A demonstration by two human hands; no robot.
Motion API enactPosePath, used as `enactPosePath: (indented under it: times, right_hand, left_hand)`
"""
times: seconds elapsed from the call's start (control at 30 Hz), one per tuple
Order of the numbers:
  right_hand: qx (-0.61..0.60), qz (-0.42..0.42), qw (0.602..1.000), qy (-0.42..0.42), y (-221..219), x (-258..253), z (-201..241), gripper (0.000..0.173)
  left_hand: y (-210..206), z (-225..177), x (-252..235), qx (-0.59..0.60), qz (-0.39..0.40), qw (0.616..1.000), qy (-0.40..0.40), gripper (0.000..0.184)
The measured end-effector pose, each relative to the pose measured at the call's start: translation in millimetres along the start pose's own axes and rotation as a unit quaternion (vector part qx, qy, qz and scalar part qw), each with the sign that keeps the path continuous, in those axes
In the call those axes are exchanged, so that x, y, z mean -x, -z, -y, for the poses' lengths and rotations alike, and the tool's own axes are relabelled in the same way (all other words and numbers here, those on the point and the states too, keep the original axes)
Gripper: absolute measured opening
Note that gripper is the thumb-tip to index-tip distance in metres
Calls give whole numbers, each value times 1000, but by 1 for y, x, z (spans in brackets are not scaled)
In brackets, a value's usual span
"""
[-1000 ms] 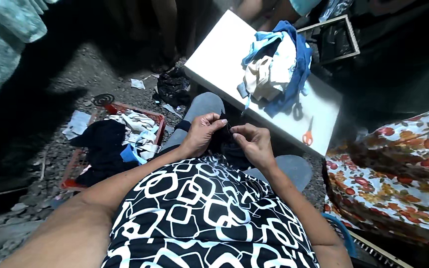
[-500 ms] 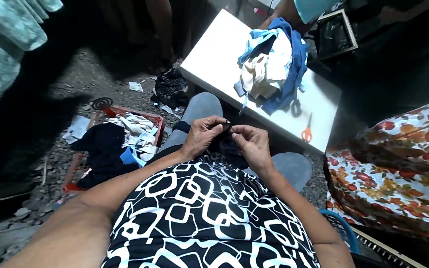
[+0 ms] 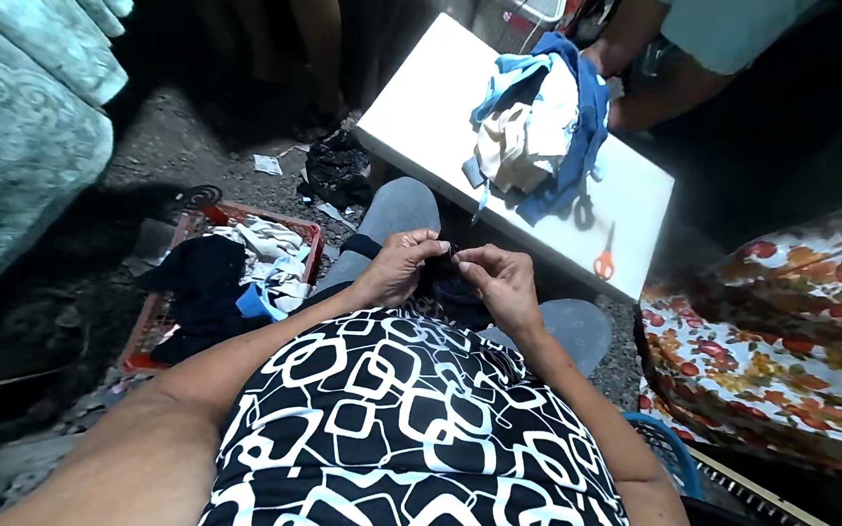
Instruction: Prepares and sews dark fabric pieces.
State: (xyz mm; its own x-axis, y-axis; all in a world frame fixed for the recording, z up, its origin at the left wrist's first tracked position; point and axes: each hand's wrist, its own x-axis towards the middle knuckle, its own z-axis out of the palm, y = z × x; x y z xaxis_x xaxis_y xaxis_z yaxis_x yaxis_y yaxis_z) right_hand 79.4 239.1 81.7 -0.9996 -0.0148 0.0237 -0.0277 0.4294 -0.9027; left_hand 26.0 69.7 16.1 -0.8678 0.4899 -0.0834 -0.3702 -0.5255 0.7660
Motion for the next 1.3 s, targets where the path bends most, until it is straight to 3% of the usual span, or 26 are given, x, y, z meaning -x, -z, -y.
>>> enactPosePath:
  times: [0.5, 0.73, 0.87, 1.0, 1.3]
  right_hand:
    - [-25, 16, 1000, 10, 4, 6, -2, 16]
    - [-19, -12, 1000, 5, 4, -2, -6, 3]
    - [123, -78, 983, 111, 9, 1, -8, 21]
    - [185, -113, 948, 232, 4, 3, -5, 14]
    - [186, -46, 960, 203, -8, -3, -23, 15]
  left_hand:
    - [6, -4, 1, 63, 62, 994, 64, 16]
    - [2, 1, 0, -76, 59, 995, -33, 9]
    - [0, 2, 0, -47, 8, 999, -26, 11]
    - [-2, 0, -1, -34, -43, 998, -27, 11]
    - [-6, -3, 0, -18, 12, 1000, -15, 13]
